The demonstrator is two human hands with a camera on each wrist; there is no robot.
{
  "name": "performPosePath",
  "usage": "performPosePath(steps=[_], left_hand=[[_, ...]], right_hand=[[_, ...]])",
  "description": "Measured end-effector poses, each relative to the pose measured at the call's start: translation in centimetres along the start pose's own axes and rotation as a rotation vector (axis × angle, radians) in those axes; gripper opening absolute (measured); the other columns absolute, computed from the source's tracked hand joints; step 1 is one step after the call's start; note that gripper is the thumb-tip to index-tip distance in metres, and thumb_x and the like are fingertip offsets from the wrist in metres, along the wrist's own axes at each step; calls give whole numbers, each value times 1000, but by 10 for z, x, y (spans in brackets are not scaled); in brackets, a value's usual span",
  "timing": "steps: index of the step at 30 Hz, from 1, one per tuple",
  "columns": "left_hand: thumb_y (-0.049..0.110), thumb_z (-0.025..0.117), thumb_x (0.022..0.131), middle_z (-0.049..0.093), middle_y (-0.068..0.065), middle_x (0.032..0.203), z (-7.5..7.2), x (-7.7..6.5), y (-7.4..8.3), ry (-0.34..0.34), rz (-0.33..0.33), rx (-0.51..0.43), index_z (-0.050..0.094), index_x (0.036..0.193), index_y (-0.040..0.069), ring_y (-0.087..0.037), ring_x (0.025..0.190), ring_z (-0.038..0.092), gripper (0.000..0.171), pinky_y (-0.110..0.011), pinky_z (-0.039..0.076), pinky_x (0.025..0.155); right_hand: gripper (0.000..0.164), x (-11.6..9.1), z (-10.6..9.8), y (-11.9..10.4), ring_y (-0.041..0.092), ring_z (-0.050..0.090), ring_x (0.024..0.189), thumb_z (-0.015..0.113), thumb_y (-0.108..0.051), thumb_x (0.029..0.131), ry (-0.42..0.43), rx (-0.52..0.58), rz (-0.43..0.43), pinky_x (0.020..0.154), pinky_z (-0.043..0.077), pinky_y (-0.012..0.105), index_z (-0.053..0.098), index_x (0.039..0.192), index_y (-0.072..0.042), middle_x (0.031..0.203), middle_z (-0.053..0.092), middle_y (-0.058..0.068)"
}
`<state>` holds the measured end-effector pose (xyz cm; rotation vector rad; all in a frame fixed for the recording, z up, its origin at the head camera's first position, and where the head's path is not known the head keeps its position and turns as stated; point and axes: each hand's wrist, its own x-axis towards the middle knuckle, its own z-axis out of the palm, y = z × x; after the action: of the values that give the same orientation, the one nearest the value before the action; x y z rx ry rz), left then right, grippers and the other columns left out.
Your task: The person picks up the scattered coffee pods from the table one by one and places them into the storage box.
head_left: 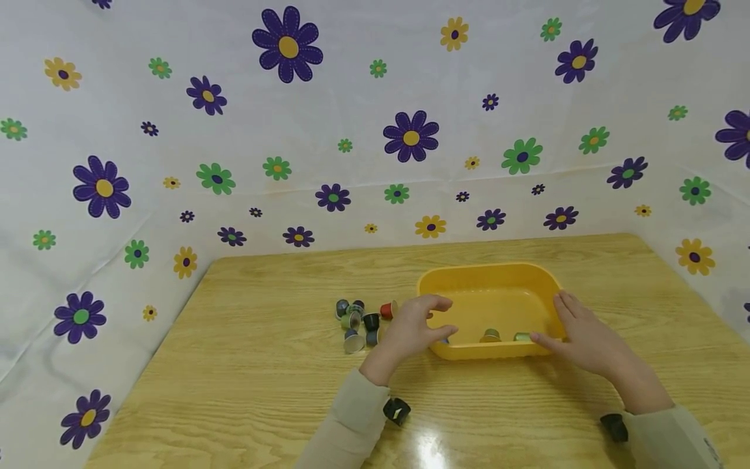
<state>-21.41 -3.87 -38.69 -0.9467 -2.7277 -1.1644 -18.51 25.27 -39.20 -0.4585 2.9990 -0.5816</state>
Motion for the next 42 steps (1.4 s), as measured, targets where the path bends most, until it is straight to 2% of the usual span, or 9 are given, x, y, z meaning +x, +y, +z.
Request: performPosePath(steps=[8,22,30,35,40,42], left_hand=[[20,65,81,58,-8,111,0,-3,-1,4,-6,-18,57,113,1,-18,102,52,38,-24,43,84],[22,65,81,58,-9,111,-12,-15,-13,8,-25,28,57,113,2,-21,100,54,38,-25,44,84],[19,67,80,59,-9,108,-25,-27,-24,30,-44,57,57,112,1,-21,100,54,38,-31,45,83],[15,69,78,60,-12,104,-37,-39,-35,52,-22,83,58,109,0,-24,94,57,36,-35,47,80],[14,70,76,61,-11,100,-50,-52,-45,69,-14,158,59,106,-2,-24,93,57,35,-36,48,77],[14,70,76,61,-12,101,-55,-56,-49,67,-38,182,59,106,-2,-24,92,57,35,-36,48,76]], right_hand=[[93,-1,2,-2,49,13,123,49,-54,83,-4,9,2,95,17,59,15,132,18,137,10,36],[94,0,1,-1,48,13,123,48,-55,83,6,5,5,96,17,59,16,131,19,137,10,35],[95,0,2,1,49,12,123,48,-56,83,2,9,15,96,16,59,14,132,19,137,9,36],[95,-1,1,-1,49,13,123,47,-56,83,5,-6,11,96,17,59,16,131,19,136,10,36],[94,0,-1,-2,49,14,123,49,-55,83,10,-9,9,96,18,58,16,131,19,136,10,36],[93,0,-2,-2,49,14,123,49,-54,83,13,-8,9,96,18,58,16,131,19,136,11,36]])
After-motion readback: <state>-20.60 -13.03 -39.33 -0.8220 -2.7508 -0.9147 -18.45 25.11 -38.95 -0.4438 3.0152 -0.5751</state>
